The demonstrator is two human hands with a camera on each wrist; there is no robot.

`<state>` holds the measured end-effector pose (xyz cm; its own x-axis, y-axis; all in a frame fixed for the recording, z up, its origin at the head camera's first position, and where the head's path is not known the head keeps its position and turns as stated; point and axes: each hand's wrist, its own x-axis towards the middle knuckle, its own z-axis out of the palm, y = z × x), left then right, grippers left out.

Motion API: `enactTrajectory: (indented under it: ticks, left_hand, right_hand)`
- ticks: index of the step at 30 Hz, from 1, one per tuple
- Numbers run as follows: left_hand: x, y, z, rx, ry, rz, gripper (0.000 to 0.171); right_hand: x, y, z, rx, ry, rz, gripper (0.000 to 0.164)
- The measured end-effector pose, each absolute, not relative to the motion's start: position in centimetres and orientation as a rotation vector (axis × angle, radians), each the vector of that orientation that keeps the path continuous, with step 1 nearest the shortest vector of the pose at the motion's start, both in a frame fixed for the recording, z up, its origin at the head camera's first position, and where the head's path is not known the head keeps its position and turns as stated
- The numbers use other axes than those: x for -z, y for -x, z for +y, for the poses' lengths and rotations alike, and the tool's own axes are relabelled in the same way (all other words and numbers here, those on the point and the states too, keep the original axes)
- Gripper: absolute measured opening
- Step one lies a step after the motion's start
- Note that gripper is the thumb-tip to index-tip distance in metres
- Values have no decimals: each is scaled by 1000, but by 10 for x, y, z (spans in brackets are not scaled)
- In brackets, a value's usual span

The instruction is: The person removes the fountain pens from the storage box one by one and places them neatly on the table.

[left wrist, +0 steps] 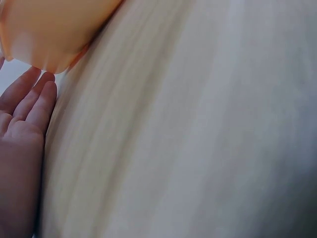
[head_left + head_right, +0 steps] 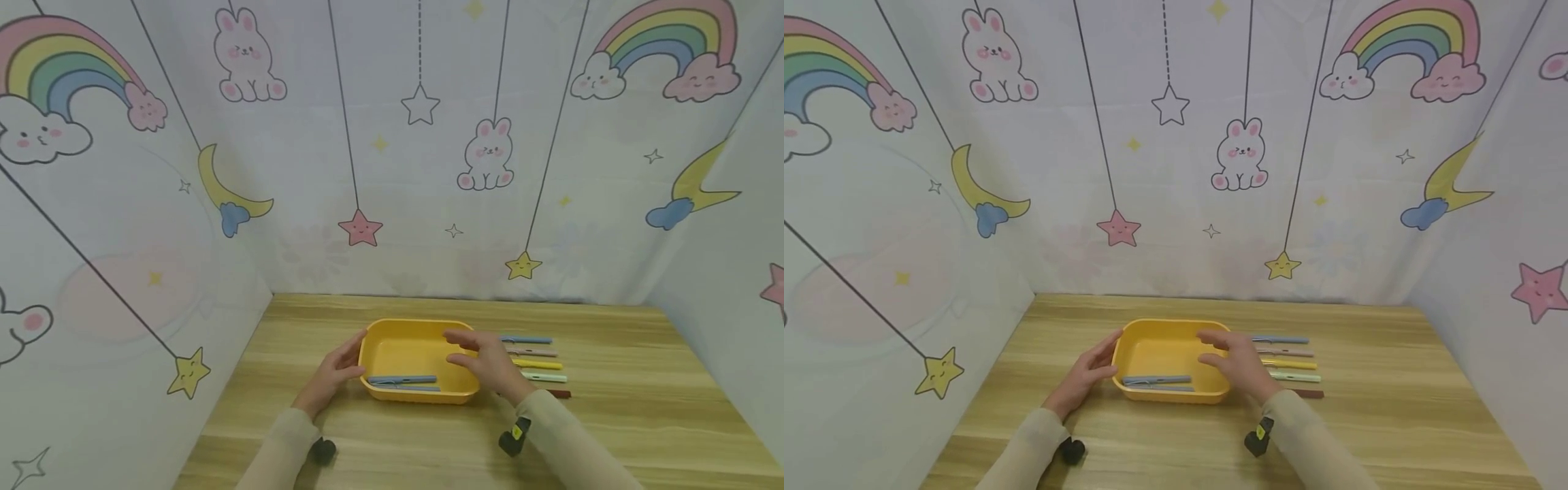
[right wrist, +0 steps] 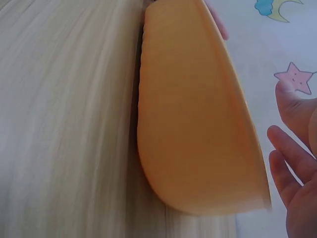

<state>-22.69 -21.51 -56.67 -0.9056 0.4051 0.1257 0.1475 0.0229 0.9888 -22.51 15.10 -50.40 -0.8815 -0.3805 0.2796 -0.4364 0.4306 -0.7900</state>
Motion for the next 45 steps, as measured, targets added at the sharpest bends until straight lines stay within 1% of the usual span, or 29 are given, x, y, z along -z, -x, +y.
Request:
enactTrajectory:
  ticks: [7,17,33,40,45]
  left_hand:
    - [566,227,-216,-1986,-586,2098,73]
    - [566,227,-214,-1969,-528,2110,73]
    - [567,227,-215,-1982,-568,2091,73]
    - [569,228,-215,-1984,-577,2103,73]
    - [568,228,-215,-1986,-580,2109,74]
  right_hand:
    - [501,232,128,-1377,-853,-2645,48]
    - [503,237,106,-1408,-981,-2762,46]
    - [520,245,93,-1524,-1018,-2948,44]
    - [521,245,90,-1533,-993,-2965,37]
    - [520,246,89,-1449,-1031,-2975,33]
